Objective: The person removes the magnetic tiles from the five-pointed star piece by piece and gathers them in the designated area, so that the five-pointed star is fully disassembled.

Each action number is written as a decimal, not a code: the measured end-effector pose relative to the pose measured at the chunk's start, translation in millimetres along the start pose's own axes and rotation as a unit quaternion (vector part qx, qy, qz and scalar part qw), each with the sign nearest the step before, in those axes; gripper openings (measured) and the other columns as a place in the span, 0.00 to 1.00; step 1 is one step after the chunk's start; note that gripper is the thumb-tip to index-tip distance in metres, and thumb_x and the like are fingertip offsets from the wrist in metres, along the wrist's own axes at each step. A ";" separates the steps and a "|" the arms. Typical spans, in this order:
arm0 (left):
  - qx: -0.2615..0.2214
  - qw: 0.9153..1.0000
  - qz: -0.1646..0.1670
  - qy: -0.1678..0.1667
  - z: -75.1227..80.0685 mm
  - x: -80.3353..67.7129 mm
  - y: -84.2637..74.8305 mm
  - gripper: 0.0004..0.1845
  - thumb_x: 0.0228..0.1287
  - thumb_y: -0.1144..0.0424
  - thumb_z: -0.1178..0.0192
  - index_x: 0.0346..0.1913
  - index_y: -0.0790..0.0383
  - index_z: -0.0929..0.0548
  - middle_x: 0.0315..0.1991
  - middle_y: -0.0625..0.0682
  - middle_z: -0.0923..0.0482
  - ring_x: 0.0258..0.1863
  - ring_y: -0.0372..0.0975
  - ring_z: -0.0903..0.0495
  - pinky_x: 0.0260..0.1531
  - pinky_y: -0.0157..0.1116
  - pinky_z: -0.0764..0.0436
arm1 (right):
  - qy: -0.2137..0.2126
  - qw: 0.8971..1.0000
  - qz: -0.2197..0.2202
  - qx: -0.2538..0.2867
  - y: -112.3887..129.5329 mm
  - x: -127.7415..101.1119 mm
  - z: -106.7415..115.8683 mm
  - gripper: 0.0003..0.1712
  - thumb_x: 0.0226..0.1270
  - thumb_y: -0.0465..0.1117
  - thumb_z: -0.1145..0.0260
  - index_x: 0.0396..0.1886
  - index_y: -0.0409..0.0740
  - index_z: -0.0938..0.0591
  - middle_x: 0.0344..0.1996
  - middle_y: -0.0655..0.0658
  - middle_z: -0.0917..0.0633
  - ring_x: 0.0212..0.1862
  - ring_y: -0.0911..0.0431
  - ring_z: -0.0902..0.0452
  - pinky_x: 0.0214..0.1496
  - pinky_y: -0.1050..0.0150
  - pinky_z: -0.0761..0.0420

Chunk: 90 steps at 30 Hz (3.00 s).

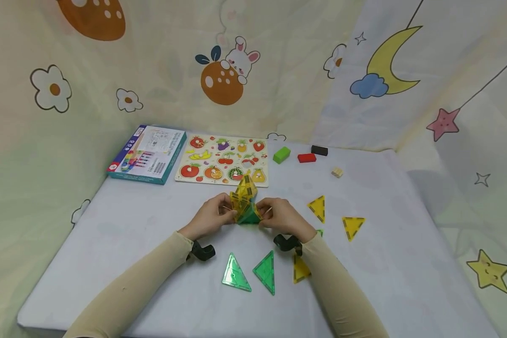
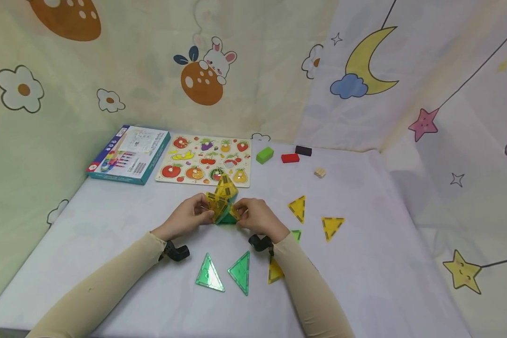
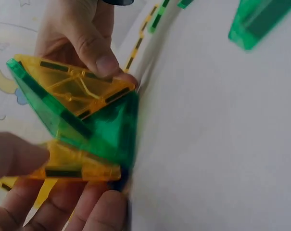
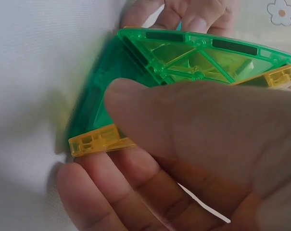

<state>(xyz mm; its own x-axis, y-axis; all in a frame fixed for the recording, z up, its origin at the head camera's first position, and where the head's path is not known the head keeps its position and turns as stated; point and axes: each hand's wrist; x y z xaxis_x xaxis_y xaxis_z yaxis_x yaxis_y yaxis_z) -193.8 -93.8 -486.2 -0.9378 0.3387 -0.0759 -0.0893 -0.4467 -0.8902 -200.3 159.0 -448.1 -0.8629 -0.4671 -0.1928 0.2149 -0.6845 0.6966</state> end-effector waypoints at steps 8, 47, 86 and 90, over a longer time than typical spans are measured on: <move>0.166 0.983 -0.018 -0.075 32.3 -3.0 -18.4 0.31 0.63 0.38 0.30 0.59 0.55 0.21 0.57 0.52 0.17 0.55 0.47 0.17 0.54 0.49 0.15 | -0.014 1.000 0.004 -0.008 -0.3 1.6 4.0 0.26 0.62 0.31 0.25 0.60 0.39 0.17 0.45 0.44 0.14 0.40 0.57 0.19 0.44 0.65 0.16; 0.336 0.915 -0.220 0.037 3.1 14.9 -48.5 0.27 0.50 0.59 0.17 0.55 0.51 0.14 0.59 0.50 0.19 0.61 0.47 0.22 0.65 0.47 0.19 | -0.158 0.987 -0.002 -0.016 -2.0 -22.0 -3.7 0.12 0.67 0.36 0.28 0.49 0.43 0.11 0.41 0.46 0.09 0.40 0.56 0.14 0.45 0.61 0.11; 0.302 0.920 -0.250 -0.012 9.0 14.3 -35.0 0.31 0.50 0.49 0.17 0.57 0.51 0.17 0.59 0.47 0.21 0.58 0.42 0.22 0.61 0.43 0.17 | -0.186 0.976 -0.113 -0.033 -24.5 13.6 35.0 0.12 0.74 0.43 0.36 0.46 0.40 0.12 0.37 0.41 0.10 0.33 0.53 0.18 0.33 0.66 0.20; 0.287 0.930 -0.224 -0.041 15.3 10.7 -34.9 0.28 0.59 0.44 0.24 0.59 0.50 0.19 0.62 0.48 0.21 0.63 0.45 0.23 0.65 0.48 0.19 | -0.139 0.987 -0.073 0.025 -13.7 3.5 24.0 0.13 0.76 0.42 0.37 0.49 0.39 0.13 0.36 0.40 0.09 0.29 0.55 0.16 0.33 0.66 0.18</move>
<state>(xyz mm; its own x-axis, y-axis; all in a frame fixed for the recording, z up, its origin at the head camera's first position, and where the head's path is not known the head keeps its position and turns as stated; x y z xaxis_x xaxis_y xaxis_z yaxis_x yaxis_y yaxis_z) -205.9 -87.2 -449.1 -0.7840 0.5435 0.2998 -0.6194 -0.6533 -0.4354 -217.3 180.2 -441.7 -0.9768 -0.1888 -0.1011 0.0620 -0.7012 0.7103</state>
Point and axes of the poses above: each hand's wrist, its own x-axis towards the middle knuckle, its own z-axis out of the back of the hand, y = z × x
